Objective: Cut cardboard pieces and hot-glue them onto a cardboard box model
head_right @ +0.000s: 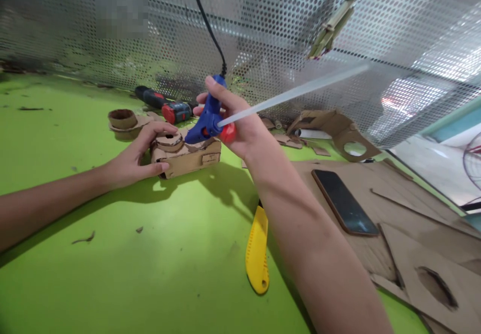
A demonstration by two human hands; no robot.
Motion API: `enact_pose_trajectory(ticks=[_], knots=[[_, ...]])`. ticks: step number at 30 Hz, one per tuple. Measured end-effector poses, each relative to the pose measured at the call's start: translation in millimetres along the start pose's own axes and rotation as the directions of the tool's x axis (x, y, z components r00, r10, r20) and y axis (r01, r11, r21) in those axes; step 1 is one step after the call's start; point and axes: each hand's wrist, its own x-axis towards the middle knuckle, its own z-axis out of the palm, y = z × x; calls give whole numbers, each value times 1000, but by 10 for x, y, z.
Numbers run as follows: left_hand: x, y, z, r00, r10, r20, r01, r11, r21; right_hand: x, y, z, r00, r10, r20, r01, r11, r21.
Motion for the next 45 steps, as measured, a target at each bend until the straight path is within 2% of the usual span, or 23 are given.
enact_pose_trajectory(ticks=[3, 7, 12, 17, 26, 31, 37, 45], knots=[[2, 22, -4, 999, -12, -33, 14, 999, 46, 5, 0, -48, 999, 42, 15, -41, 997, -62], [7, 20, -2, 999, -28, -23, 28, 1000, -7, -12, -1, -64, 993, 113, 35, -108, 987, -118], [8, -11, 19, 999, -44, -15, 43, 998, -46, 1, 61, -6, 994, 19, -111, -28, 996, -85], [25, 25, 48, 993, -102, -50, 99, 993, -64, 36, 46, -20, 993, 117, -36, -121, 977, -177], [44, 12, 81, 991, -103, -88, 95, 992, -85, 61, 75, -77, 995, 97, -7, -96, 959, -265], [47, 24, 72, 990, -106, -94, 99, 992, -83, 158, 153, -64, 996, 82, -21, -84, 975, -207], [63, 51, 58, 987, -123, -106, 118, 992, -53, 190, 160, 28, 983, 117, -142, -125, 991, -49], [69, 66, 61, 985, -123, -118, 118, 992, -53, 175, 161, 44, 975, 99, -199, -116, 990, -76]])
